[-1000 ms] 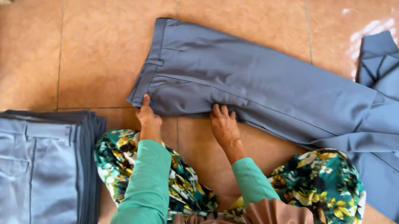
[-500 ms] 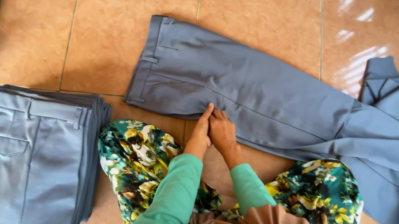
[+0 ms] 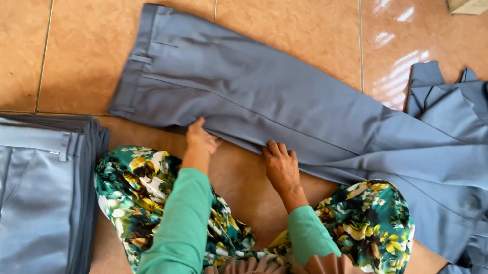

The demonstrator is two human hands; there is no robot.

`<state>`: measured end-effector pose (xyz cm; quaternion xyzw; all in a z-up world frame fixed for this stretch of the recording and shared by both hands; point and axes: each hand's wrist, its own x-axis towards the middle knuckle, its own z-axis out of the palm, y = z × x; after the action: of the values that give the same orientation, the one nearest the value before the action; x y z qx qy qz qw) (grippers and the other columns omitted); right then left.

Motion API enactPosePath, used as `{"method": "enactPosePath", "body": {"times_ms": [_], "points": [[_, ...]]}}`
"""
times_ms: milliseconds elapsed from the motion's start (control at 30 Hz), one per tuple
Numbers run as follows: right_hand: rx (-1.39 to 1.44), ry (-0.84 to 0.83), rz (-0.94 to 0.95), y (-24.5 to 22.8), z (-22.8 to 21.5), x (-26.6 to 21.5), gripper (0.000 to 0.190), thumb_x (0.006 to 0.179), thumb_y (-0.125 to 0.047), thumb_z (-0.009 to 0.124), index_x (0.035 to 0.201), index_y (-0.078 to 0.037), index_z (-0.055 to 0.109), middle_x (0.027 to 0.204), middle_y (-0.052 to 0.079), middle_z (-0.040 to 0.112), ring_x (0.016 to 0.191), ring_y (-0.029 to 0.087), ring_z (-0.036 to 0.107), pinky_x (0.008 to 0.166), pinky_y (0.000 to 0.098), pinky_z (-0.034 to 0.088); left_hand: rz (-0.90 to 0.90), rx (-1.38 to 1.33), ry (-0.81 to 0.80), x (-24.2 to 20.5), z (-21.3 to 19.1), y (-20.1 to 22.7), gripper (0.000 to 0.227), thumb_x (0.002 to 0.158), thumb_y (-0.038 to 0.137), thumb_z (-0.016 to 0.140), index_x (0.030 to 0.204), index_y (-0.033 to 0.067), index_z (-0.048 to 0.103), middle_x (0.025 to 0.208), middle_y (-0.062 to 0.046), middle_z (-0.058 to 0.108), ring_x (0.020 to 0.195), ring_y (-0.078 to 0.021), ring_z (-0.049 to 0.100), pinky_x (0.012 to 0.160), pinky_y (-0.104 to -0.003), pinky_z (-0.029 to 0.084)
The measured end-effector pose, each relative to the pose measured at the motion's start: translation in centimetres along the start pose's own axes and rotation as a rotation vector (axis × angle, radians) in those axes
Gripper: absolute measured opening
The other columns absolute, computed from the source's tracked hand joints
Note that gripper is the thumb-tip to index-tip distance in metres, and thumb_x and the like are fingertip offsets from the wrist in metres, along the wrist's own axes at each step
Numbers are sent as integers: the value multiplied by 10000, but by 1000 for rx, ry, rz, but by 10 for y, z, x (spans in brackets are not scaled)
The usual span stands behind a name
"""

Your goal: Folding grey trousers and stacking them neatly on the floor.

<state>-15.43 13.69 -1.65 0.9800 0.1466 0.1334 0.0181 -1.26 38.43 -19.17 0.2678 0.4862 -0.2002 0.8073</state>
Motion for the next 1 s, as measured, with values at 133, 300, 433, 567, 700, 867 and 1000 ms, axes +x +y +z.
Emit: {"method": "enactPosePath", "body": {"times_ms": [133, 300, 433, 567, 700, 867, 1000], "points": [[-15, -18, 18, -2, -10, 4, 217, 895, -146, 581, 1049, -231, 709, 1201, -34, 582, 1102, 183, 553, 729, 337, 496, 66, 10, 148, -70, -5, 75, 925, 933, 597, 579, 1635, 199, 127, 1587, -197, 287, 1236, -324, 531, 710, -304, 400], [11, -88, 44, -23, 7, 15, 221, 894, -142, 595, 1071, -214, 706, 1225, -18, 567, 1137, 209, 532, 760, 353, 488, 286, -200, 270, -17, -56, 96, 1012, 934, 633, 648, 1647, 170, 99, 1672, -220, 75, 1549, -379, 122, 1210, -546, 169], [38, -21, 51, -27, 8, 19, 176, 883, -123, 589, 993, -175, 716, 1159, 7, 581, 1075, 227, 550, 715, 351, 481, 302, -68, 281, -133, 13, 16, 1063, 882, 661, 697, 1629, 119, 168, 1676, -225, 148, 1540, -419, 174, 1230, -526, 186], [36, 60, 6, -22, 15, 11, 130, 880, -130, 583, 902, -190, 697, 1062, -1, 579, 997, 213, 559, 698, 350, 465, 185, 166, 189, -242, 99, -50, 1122, 818, 645, 778, 1594, 44, 234, 1622, -290, 238, 1485, -459, 303, 1209, -557, 238], [-33, 74, 18, -2, 1, 2, 129, 873, -164, 592, 870, -230, 702, 921, -37, 559, 913, 196, 561, 712, 357, 440, 154, 214, 197, -262, 130, -74, 870, 967, 581, 624, 1555, 28, 300, 1594, -248, 333, 1467, -439, 349, 1180, -544, 322], [-102, 39, 80, 64, 2, -13, 60, 803, -244, 668, 798, -238, 728, 912, -24, 590, 957, 209, 561, 905, 433, 405, 187, 65, 134, -129, 82, -41, 898, 985, 514, 649, 1606, 77, 170, 1613, -371, 155, 1430, -604, 260, 1152, -715, 253], [-124, -50, 116, 71, -3, -17, 127, 862, -243, 625, 913, -256, 741, 1053, -33, 592, 1055, 190, 568, 975, 466, 383, 356, 115, 114, -108, 69, 17, 888, 1000, 476, 664, 1604, 49, 173, 1629, -384, 97, 1450, -606, 204, 1188, -698, 132]]}}
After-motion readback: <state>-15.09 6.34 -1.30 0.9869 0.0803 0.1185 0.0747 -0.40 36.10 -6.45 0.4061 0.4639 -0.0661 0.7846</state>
